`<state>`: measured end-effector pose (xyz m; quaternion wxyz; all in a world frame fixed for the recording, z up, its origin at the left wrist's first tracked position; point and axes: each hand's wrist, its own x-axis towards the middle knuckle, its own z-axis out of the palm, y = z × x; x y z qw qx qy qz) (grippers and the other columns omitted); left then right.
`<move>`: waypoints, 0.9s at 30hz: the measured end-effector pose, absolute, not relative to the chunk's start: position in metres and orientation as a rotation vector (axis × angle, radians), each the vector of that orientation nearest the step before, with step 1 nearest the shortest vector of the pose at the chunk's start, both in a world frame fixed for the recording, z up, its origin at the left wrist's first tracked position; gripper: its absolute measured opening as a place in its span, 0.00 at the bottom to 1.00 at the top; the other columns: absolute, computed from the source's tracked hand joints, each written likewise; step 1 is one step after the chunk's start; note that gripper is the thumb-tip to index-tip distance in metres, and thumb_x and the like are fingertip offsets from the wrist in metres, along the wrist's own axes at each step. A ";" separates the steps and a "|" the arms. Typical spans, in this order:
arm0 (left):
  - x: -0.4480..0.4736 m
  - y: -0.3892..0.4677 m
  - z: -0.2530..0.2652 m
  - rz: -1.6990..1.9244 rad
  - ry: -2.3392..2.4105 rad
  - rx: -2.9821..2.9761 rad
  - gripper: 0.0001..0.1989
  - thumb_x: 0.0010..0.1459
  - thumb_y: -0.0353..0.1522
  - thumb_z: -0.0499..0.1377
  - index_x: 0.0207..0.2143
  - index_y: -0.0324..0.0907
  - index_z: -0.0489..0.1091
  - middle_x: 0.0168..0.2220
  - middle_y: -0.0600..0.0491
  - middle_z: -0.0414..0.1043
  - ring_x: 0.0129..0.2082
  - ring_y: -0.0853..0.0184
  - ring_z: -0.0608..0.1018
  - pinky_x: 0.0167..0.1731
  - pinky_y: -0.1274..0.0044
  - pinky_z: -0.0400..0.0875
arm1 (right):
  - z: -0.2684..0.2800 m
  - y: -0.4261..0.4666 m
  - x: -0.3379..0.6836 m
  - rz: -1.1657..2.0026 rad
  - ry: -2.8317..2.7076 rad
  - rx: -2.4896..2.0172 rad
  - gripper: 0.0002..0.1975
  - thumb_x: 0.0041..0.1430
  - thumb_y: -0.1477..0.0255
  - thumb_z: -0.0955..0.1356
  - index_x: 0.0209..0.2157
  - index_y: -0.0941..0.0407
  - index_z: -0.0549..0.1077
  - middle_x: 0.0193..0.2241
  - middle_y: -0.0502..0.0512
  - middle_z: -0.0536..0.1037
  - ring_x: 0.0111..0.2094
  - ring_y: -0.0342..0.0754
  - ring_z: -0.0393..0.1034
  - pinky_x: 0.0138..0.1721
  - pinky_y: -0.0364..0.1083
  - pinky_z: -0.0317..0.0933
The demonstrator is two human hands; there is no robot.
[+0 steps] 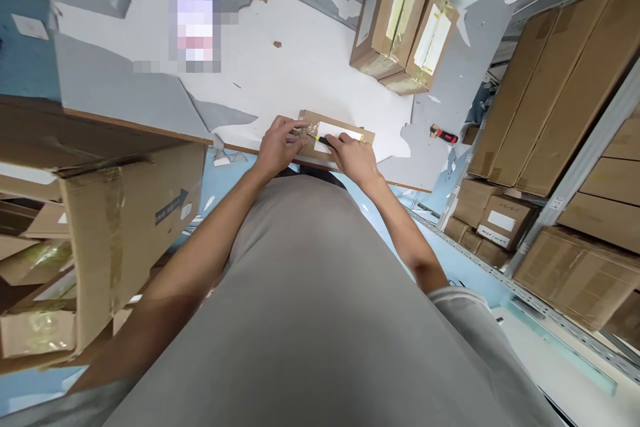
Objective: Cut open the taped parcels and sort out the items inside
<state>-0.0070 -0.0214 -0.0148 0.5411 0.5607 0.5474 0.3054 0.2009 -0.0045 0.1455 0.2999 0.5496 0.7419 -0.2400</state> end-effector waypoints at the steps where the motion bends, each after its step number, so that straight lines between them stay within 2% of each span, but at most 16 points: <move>1: -0.007 -0.021 -0.015 0.732 1.298 1.331 0.23 0.68 0.43 0.68 0.62 0.48 0.83 0.56 0.44 0.75 0.52 0.57 0.84 0.51 0.65 0.89 | 0.146 -0.003 0.201 -0.631 1.973 1.448 0.26 0.89 0.66 0.55 0.77 0.49 0.69 0.63 0.65 0.81 0.56 0.59 0.82 0.51 0.50 0.66; 9: -0.005 -0.019 -0.015 0.733 1.307 1.306 0.22 0.68 0.44 0.69 0.61 0.48 0.83 0.57 0.44 0.76 0.52 0.56 0.84 0.53 0.64 0.88 | 0.144 0.006 0.204 -0.575 2.048 1.356 0.24 0.88 0.71 0.56 0.74 0.52 0.72 0.59 0.66 0.82 0.54 0.59 0.83 0.48 0.50 0.65; 18: -0.003 -0.022 -0.013 0.737 1.339 1.287 0.23 0.67 0.42 0.69 0.61 0.47 0.83 0.57 0.45 0.76 0.53 0.56 0.84 0.53 0.64 0.88 | 0.145 0.010 0.209 -0.603 2.060 1.333 0.24 0.88 0.69 0.56 0.74 0.51 0.72 0.61 0.68 0.82 0.55 0.60 0.83 0.48 0.51 0.65; 23: -0.003 -0.023 -0.016 0.746 1.345 1.277 0.25 0.68 0.48 0.69 0.62 0.48 0.82 0.59 0.43 0.77 0.53 0.56 0.85 0.55 0.63 0.87 | 0.139 0.010 0.208 -0.632 2.065 1.347 0.25 0.85 0.75 0.58 0.76 0.52 0.71 0.62 0.70 0.82 0.56 0.60 0.83 0.52 0.52 0.68; 27: -0.003 -0.024 -0.018 0.750 1.366 1.282 0.29 0.68 0.52 0.69 0.63 0.47 0.82 0.60 0.42 0.76 0.53 0.56 0.85 0.55 0.63 0.87 | 0.140 0.004 0.199 -0.617 2.098 1.364 0.27 0.83 0.82 0.57 0.74 0.58 0.71 0.62 0.71 0.82 0.55 0.56 0.82 0.51 0.51 0.67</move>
